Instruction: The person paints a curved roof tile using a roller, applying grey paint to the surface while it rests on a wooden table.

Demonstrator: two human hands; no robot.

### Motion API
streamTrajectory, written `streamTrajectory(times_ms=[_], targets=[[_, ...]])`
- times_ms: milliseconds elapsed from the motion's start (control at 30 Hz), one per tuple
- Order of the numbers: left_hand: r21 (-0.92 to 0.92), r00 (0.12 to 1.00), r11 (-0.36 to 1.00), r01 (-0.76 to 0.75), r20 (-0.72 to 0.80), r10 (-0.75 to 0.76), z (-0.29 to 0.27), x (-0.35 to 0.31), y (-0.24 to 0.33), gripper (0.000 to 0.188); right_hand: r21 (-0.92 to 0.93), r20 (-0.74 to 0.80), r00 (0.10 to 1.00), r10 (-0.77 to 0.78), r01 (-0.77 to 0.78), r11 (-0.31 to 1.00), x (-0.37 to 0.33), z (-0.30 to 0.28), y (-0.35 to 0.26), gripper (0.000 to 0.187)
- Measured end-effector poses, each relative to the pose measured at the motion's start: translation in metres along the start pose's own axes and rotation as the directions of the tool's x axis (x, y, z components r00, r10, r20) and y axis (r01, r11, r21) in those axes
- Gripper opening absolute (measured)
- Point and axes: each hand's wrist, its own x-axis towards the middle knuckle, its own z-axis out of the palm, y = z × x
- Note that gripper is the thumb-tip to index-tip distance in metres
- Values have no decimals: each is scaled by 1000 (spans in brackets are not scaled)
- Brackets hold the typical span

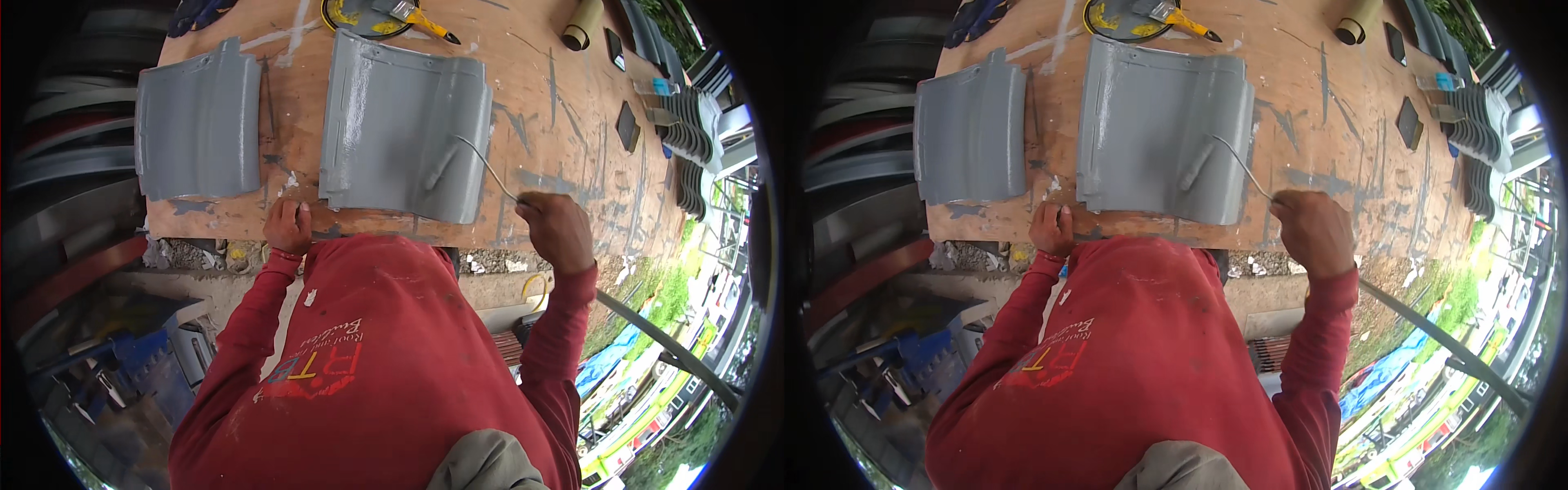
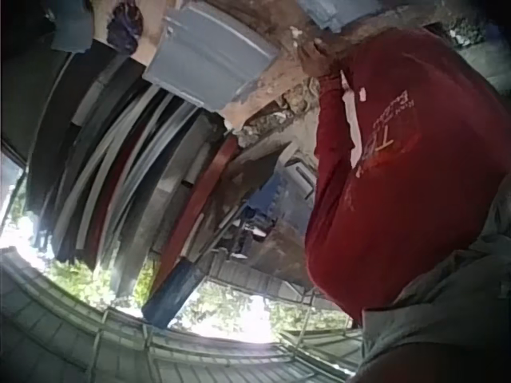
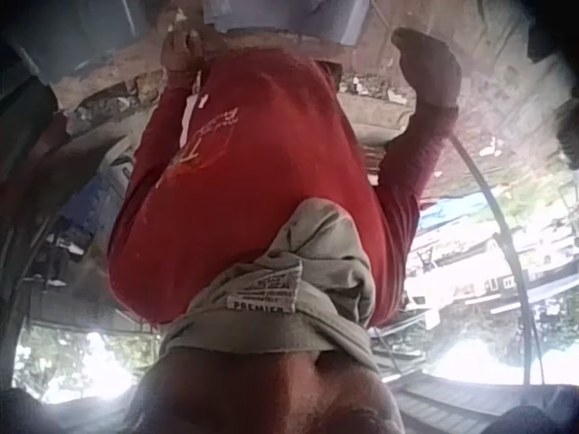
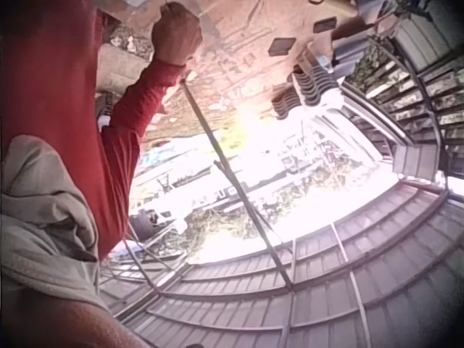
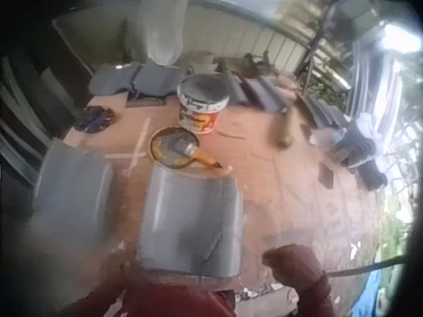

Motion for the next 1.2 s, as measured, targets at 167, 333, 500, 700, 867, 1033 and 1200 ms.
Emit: streamTrajectory(times_ms=[167,333,500,700,867,1033,1200], targets=[[-57,1000,998,-18,7,18,4,0,-4,12,14,-32,1000,-1,1,1000,-7,3,-2,16],[-58,1000,998,-19,6,19,5,-3,-3,12,-32,-12,999,-44,44,999,-5,-4,1,16],[-44,1000,999,-19,15,20,2,-1,-3,13,-34,-21,999,-42,41,999,-11,-4,-4,16],[9,1000,1000,6,6,-6,2,-3,-1,14,68,-51,999,-14,18,998,-5,18,3,17],[-7,1000,1000,-3,0,3,3,1,1,15,141,-33,995,-95,99,985,17,14,15,16],[-15,1000,1000,-17,2,17,4,0,0,14,12,153,982,-108,108,994,63,-25,0,18],[-39,999,999,-13,-31,12,0,0,2,12,-38,287,930,-230,251,967,115,0,-21,21]])
